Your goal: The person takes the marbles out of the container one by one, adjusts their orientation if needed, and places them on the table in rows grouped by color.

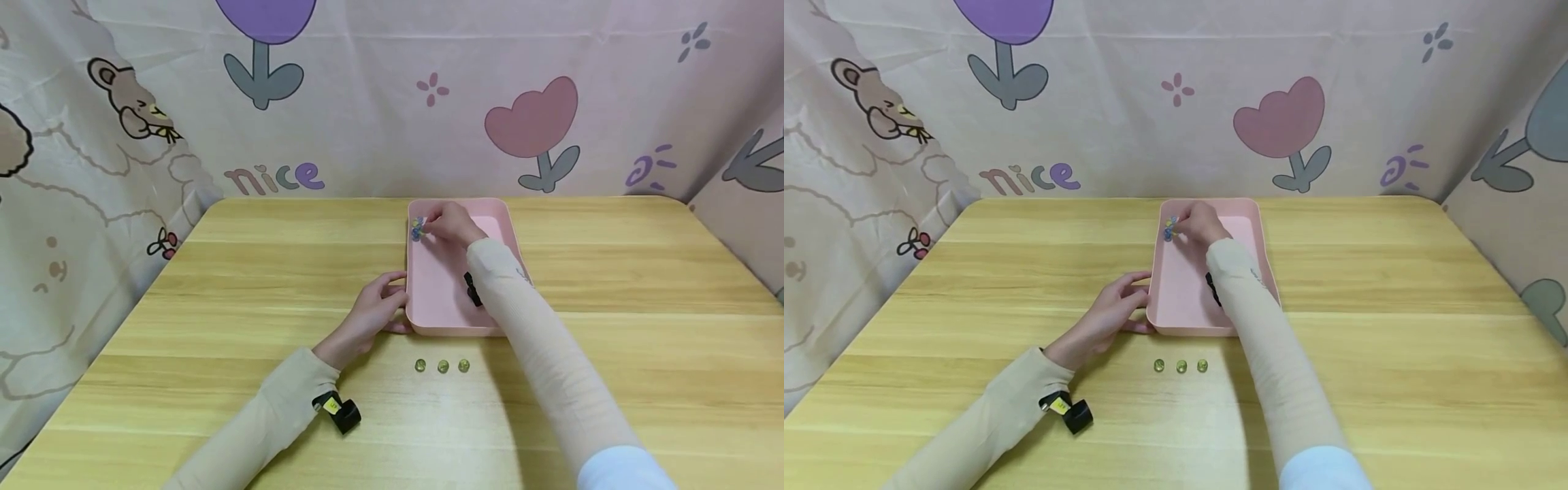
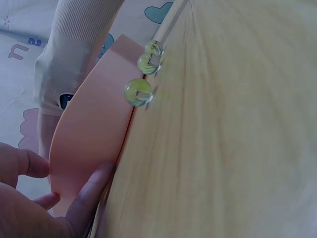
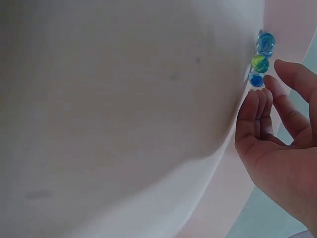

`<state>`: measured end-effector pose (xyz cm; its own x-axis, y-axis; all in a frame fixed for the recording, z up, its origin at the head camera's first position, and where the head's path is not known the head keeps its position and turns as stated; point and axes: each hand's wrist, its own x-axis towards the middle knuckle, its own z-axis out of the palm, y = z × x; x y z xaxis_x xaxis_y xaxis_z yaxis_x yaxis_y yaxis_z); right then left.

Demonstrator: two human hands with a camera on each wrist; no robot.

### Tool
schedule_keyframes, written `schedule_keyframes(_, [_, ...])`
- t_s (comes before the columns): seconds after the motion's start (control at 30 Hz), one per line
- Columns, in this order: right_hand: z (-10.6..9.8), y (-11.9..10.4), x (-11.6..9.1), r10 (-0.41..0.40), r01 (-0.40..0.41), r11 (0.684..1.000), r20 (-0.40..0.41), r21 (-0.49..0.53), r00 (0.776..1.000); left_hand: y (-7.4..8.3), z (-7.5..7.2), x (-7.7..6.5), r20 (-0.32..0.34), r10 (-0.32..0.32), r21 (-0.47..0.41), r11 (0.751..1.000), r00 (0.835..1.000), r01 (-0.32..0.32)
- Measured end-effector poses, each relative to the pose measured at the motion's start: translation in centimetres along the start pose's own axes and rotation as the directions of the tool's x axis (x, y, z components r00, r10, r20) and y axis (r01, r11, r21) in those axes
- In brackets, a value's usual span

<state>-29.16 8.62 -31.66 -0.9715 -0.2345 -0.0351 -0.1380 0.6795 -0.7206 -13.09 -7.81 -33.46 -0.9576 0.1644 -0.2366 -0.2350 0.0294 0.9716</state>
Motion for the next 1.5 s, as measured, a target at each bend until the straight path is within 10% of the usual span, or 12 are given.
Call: schedule_keyframes(1.5, [-2.4, -1.3, -0.6, 0.000, 0.034, 0.985, 0.200, -0.168, 0.980, 0.1, 0.1, -0.1, -0.011, -0.011, 0.004, 1.000, 1.000, 0.011])
